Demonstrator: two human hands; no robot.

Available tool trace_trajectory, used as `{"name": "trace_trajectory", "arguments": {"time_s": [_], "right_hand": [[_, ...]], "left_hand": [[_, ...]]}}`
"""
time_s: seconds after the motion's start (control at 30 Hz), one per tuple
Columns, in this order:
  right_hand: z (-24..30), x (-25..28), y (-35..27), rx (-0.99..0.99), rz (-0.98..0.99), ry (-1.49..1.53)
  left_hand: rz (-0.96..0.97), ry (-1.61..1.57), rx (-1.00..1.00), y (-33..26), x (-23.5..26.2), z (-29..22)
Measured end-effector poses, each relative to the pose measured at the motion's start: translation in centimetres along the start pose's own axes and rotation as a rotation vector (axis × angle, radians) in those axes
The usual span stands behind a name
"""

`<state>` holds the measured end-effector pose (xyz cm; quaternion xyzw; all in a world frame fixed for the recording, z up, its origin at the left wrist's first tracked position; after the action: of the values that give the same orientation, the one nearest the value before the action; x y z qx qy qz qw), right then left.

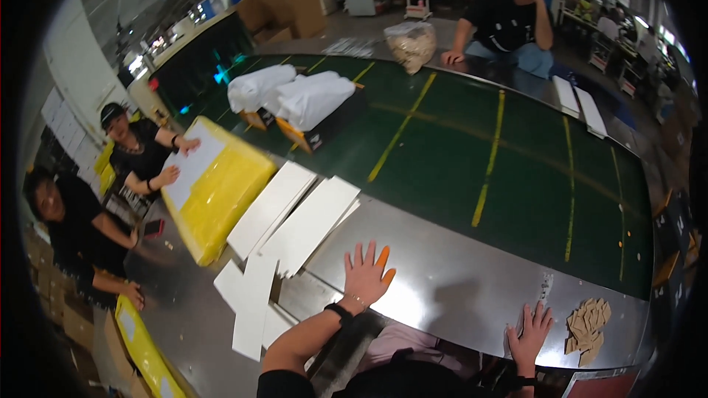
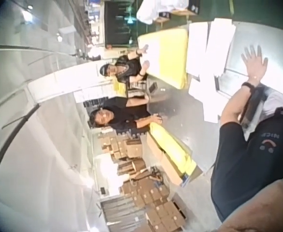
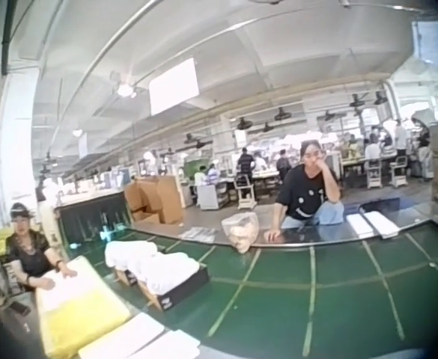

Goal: Packing pairs of shoes into branded boxes at a manufacturing facility.

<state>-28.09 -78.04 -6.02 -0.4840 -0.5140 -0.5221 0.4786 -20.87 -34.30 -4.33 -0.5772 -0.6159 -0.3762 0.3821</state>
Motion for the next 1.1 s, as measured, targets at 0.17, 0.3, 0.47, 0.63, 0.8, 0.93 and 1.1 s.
{"name": "trace_trajectory", "arguments": {"time_s": [0.17, 0.3, 0.47, 0.63, 0.8, 0.93, 1.1], "right_hand": [[0.4, 0.8, -0.2, -0.04, -0.007, 0.046], [0.6, 1.0, 0.0, -0.033, -0.008, 0.06], [0.7, 0.7, 0.0, -0.023, 0.002, 0.078], [-0.1, -0.3, -0.2, 0.023, -0.023, -0.006], [0.0, -0.3, 0.2, -0.004, 0.038, -0.087], [-1.4, -1.8, 0.5, 0.153, 0.034, -0.28], [-1.3, -1.2, 0.3, 0.171, 0.0, -0.313]], "left_hand": [[0.03, 0.089, 0.002, 0.1, -0.3, 0.2], [0.05, 0.151, -0.006, 0.1, -0.5, 0.7], [0.056, 0.092, 0.021, 0.0, -0.6, 0.8], [0.053, 0.073, 0.046, 0.2, -0.5, 0.5], [0.041, 0.048, 0.062, 0.2, -0.3, 0.7], [0.046, 0.035, 0.055, 0.3, -0.1, 0.5], [0.056, 0.028, 0.045, 0.0, 0.5, 0.2]]}}
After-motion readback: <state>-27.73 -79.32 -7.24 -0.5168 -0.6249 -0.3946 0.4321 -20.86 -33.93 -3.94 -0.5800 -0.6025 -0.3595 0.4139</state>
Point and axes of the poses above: each hand's wrist, its own y-axis towards the middle knuckle, its own x-axis out of the back of the hand, z = x × y, the point moved 2 cm from there along y, towards the middle knuckle, and after that the axes turned 14 degrees about -y, right-handed, at the moved point
